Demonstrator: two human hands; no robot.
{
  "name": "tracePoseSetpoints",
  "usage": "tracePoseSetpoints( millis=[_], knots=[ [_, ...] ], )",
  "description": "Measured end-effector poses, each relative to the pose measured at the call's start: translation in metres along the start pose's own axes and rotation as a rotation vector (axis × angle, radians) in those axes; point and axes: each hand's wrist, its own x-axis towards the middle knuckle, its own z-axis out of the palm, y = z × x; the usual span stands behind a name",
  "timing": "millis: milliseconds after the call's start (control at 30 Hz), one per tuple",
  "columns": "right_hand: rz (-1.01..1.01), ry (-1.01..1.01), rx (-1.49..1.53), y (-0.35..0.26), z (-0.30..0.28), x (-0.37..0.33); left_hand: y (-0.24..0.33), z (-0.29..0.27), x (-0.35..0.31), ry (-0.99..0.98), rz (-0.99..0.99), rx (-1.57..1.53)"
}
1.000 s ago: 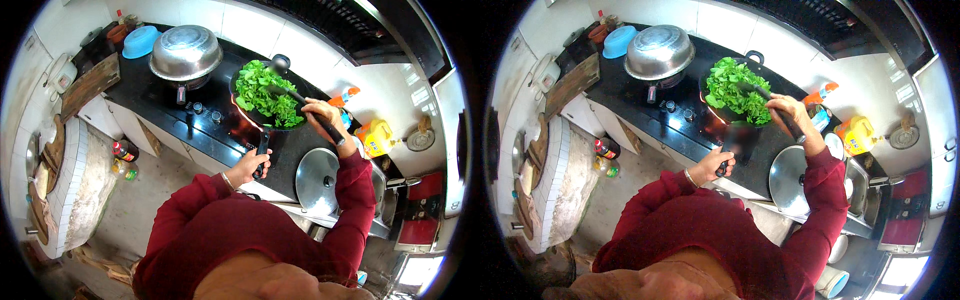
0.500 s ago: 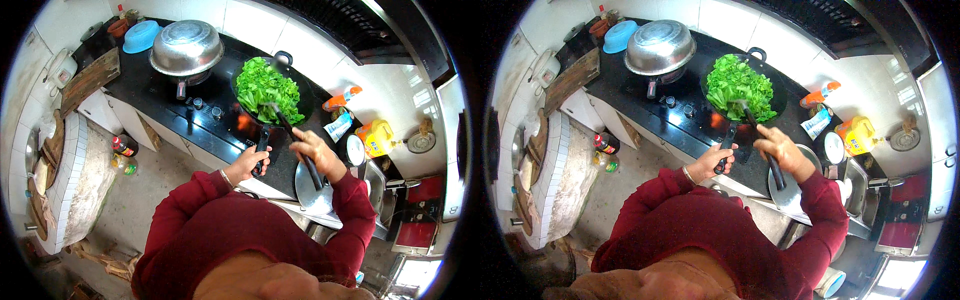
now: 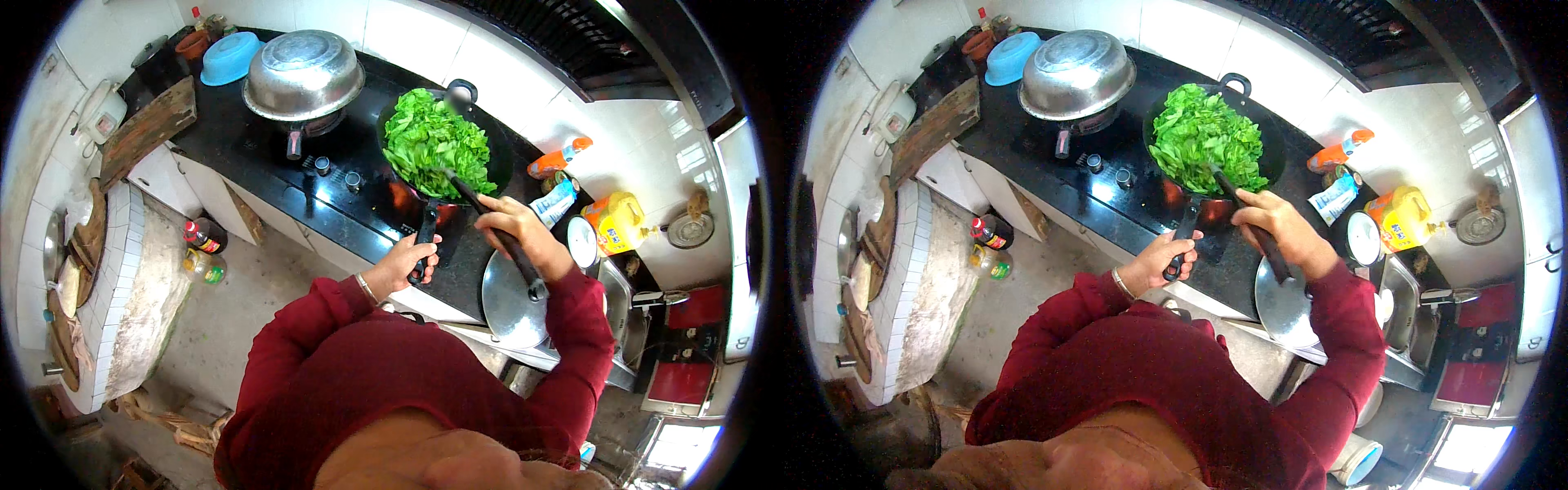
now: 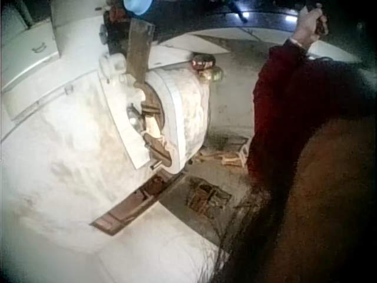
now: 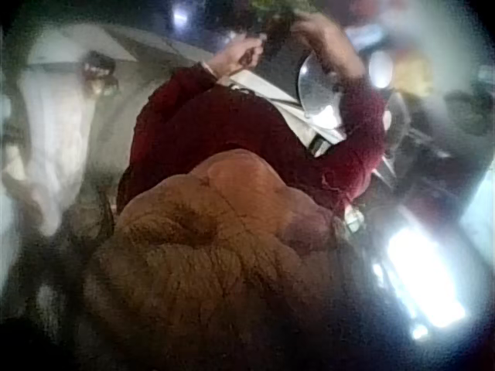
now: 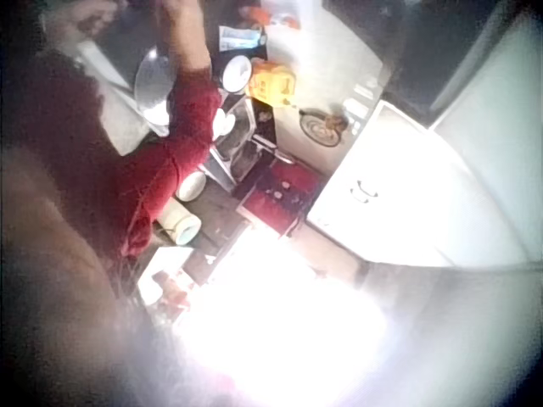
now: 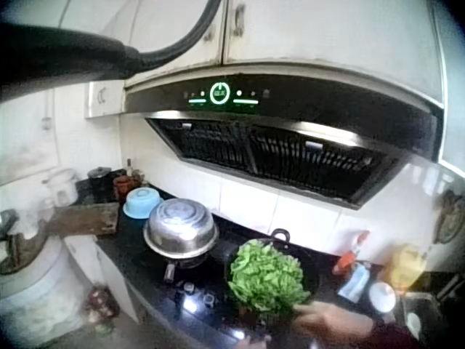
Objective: The person chops small vegetables on a wooden board with a cleaver, adds green leafy vegetables into a pan on a gas stove, stirs them with a spatula, and sprinkles a spoonful of white powder from a packet.
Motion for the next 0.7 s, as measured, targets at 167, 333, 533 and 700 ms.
tracePoseSetpoints(
  millis=[167,333,533,700],
  knots=[
    [0.037,0.042,0.041,-0.002,-0.033,0.001,-0.003,-0.004,0.004,-0.031,0.002,-0.01],
    [-0.003,0.246,-0.114,0.036,-0.023,0.04,-0.002,-0.001,0.003,-0.036,-0.007,-0.012],
    [0.026,0.014,-0.024,0.055,0.012,0.019,0.0,-0.001,0.001,-0.052,-0.017,0.024],
    [0.017,0.01,-0.028,0.016,0.007,-0.016,0.001,0.0,-0.002,-0.049,-0.004,0.004]
  ],
)
